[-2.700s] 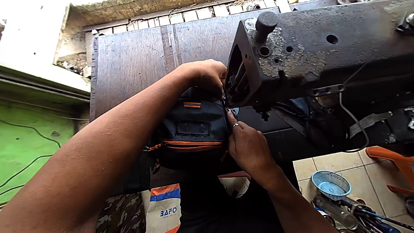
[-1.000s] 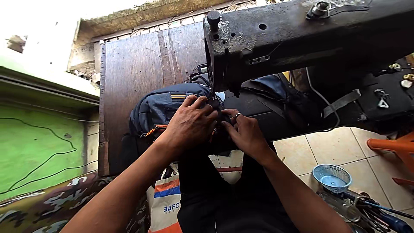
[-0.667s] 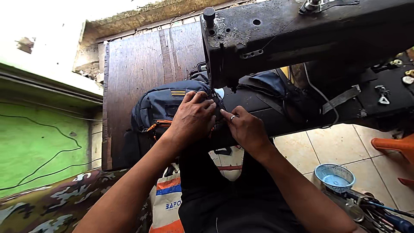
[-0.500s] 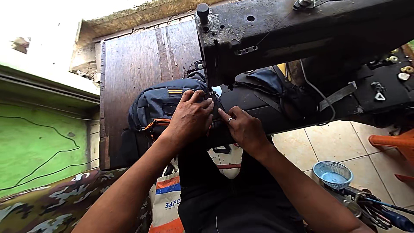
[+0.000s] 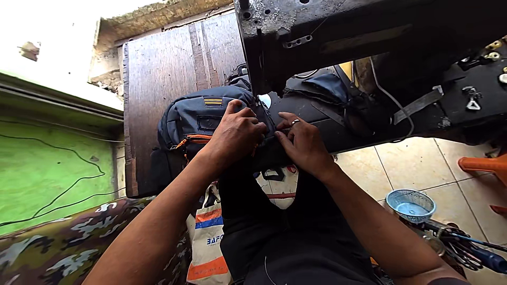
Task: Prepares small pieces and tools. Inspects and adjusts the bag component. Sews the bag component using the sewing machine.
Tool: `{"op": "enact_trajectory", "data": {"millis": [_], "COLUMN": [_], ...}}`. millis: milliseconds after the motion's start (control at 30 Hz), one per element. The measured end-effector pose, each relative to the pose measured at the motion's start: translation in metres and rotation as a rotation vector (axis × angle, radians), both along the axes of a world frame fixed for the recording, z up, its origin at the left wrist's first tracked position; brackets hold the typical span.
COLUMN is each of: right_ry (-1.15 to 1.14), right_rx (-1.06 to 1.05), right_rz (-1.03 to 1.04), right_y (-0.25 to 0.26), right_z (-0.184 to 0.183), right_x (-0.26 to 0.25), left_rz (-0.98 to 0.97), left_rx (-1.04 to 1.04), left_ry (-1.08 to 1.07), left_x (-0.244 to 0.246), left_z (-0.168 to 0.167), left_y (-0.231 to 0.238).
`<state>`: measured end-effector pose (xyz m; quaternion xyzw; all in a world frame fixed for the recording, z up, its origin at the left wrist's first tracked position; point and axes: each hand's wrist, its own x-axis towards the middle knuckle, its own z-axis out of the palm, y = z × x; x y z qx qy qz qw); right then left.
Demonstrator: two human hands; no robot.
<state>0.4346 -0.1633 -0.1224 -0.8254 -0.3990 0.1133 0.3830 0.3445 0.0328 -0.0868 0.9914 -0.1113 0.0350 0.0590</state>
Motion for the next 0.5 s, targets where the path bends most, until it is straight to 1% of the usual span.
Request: {"op": "enact_trajectory", "data": {"millis": [67,100,200,300,367,500], "right_ry": [0.005,-0.029,-0.266,-0.416,-0.449,-0.462], "right_rx": [-0.013,-0.001,0.097,0.085,0.051,0.014], "right_rz": [-0.029,-0.032,0.056,0.161,0.174,0.178], "right_y": [0.006,0.007,0.003,-0.001,-0.001,0.001], "right_z": [0.003,0.002,-0.011,-0.02,-0.02,-0.019], "right_x": [-0.005,-0.006,-0.004,-0.002,-0.001,0.001], "left_rz": [-0.001,0.0,0.018,0.017,0.015,0.048], "left_rx": [-0.012,-0.015,-0.015,-0.025,-0.041,-0.106], "left_ry": [-0.001,0.0,0.024,0.046,0.05,-0.011], "left_x": [0.001,0.001,0.0,-0.002,-0.005,-0.018], "left_z": [0.0,0.001,0.001,0.001,0.007,0.011], "left_y": [0.001,0.002,0.0,0.003,0.008,0.009]}}
